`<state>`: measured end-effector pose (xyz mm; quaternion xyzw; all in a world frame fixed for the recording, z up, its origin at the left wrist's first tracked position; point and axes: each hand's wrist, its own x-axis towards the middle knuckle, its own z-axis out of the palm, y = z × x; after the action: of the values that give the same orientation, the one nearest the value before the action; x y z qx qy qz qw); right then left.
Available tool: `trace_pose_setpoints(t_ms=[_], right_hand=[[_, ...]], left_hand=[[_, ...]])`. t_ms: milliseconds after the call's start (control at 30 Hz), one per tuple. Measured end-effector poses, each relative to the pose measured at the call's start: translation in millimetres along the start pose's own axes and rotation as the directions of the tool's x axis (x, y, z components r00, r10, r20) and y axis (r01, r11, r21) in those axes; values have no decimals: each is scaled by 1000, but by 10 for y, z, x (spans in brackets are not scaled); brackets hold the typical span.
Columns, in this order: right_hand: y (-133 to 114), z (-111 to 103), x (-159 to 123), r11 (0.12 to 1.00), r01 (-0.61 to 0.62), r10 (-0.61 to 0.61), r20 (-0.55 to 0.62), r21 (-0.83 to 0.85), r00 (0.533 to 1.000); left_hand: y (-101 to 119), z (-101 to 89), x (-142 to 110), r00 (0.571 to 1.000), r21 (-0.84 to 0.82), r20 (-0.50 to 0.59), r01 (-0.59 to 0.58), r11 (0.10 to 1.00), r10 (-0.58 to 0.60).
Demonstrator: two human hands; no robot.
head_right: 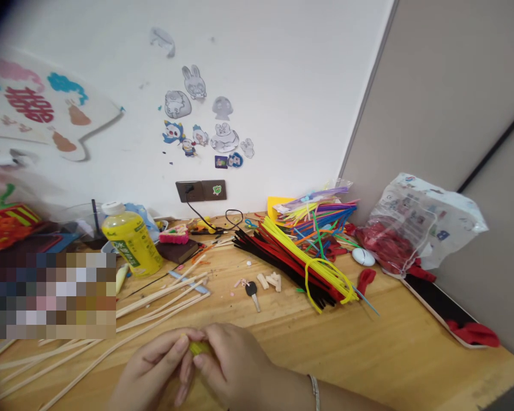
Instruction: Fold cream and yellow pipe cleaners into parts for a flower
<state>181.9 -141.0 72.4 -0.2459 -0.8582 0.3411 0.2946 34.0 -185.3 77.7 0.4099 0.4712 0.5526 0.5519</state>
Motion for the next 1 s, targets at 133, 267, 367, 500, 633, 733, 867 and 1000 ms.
trace_pose_setpoints(t_ms=[133,267,367,500,633,733,867,1000], right_hand=[[1,17,11,994,15,-19,-38,-112,999],[6,39,14,984,52,-66,-83,-169,994],[42,75,11,983,61,-71,-50,-175,996],[50,75,6,995,-30,33,32,-100,999],[3,22,0,998,-49,50,18,-49,999],[8,20,4,996,-58,58,9,73,998],[61,63,23,983,-75,81,-24,168,996],[92,81,29,999,-31,32,-77,17,997]], left_hand=[[-72,-10,-11,999,-45,32,27,999,-26],[-100,0,-27,995,-96,83,62,993,-54],[-95,16,-29,990,-68,135,59,996,-49],[-92,39,-19,988,-39,146,57,998,-51],[-57,66,-25,990,-62,111,97,993,-90],[-21,83,-39,989,-99,89,123,987,-114],[-29,90,-34,991,-168,56,126,978,-118],[-67,92,-18,993,-247,34,119,962,-114]])
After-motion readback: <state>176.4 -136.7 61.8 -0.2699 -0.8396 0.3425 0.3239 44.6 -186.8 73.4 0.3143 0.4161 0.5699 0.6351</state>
